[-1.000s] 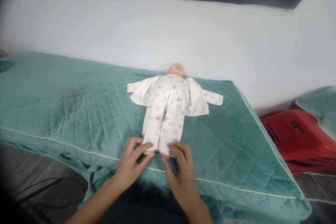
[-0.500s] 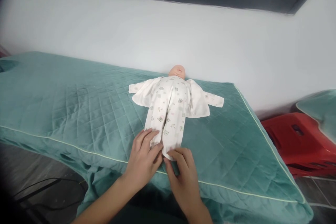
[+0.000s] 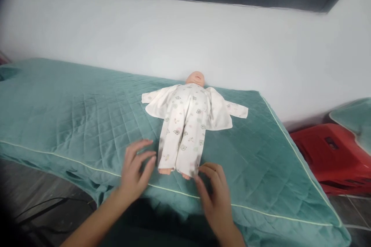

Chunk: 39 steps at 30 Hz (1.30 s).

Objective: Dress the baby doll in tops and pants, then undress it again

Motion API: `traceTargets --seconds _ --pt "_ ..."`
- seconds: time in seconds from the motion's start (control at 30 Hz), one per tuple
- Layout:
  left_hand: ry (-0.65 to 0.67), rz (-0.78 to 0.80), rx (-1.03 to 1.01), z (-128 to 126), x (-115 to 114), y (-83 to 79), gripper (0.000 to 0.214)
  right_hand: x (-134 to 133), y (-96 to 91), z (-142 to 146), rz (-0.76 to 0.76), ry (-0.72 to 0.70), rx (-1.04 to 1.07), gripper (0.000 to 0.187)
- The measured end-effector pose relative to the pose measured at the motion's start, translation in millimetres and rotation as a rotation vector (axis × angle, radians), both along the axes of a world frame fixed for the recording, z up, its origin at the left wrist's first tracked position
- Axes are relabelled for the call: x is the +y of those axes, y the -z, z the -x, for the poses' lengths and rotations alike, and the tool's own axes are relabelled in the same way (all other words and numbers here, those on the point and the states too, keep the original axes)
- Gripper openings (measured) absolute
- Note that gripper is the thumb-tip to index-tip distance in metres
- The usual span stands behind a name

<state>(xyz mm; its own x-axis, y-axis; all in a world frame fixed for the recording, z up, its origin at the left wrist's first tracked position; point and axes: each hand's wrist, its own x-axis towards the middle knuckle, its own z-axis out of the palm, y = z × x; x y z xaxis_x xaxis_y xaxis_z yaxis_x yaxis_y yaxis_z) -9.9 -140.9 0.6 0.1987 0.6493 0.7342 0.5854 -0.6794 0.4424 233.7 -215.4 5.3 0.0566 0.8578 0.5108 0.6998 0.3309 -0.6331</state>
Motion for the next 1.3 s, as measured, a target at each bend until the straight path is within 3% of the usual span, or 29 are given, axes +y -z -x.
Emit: traceTargets --seconds 0.1,0.23,0.33,0.43,0.67,0.97,1.13,1.3 --pt "-0.108 0.086 0.059 9.2 46.9 4.5 0.027 29.5 -3.6 -21.4 -0.023 0.098 -0.052 0.014" --pt "-0.034 0.187 0.334 0.9 110.1 8.0 0.040 93.4 -2.4 -44.4 -0.039 0.120 -0.264 0.034" --pt "0.088 0.218 0.470 -10.9 143.0 4.5 0.040 136.2 -0.2 -50.3 0.003 0.009 -0.389 0.039" --pt "0.254 0.240 0.544 -19.4 163.3 -1.3 0.037 159.3 0.8 -50.2 0.038 -0.136 -0.446 0.031" --pt "0.375 0.339 0.523 -36.4 183.4 -12.5 0.035 159.3 -0.2 -48.7 0.001 -0.178 -0.436 0.030" --pt "0.306 0.433 0.509 -46.3 187.3 -19.4 0.035 161.8 5.3 -38.0 0.078 -0.106 -0.265 0.039" --pt "0.278 0.460 0.545 -45.8 187.7 -20.5 0.034 170.1 5.6 -33.9 0.064 -0.113 -0.293 0.033" --pt "0.252 0.443 0.511 -45.5 187.9 -16.7 0.047 162.1 -1.8 -34.7 0.108 -0.173 -0.270 0.022"
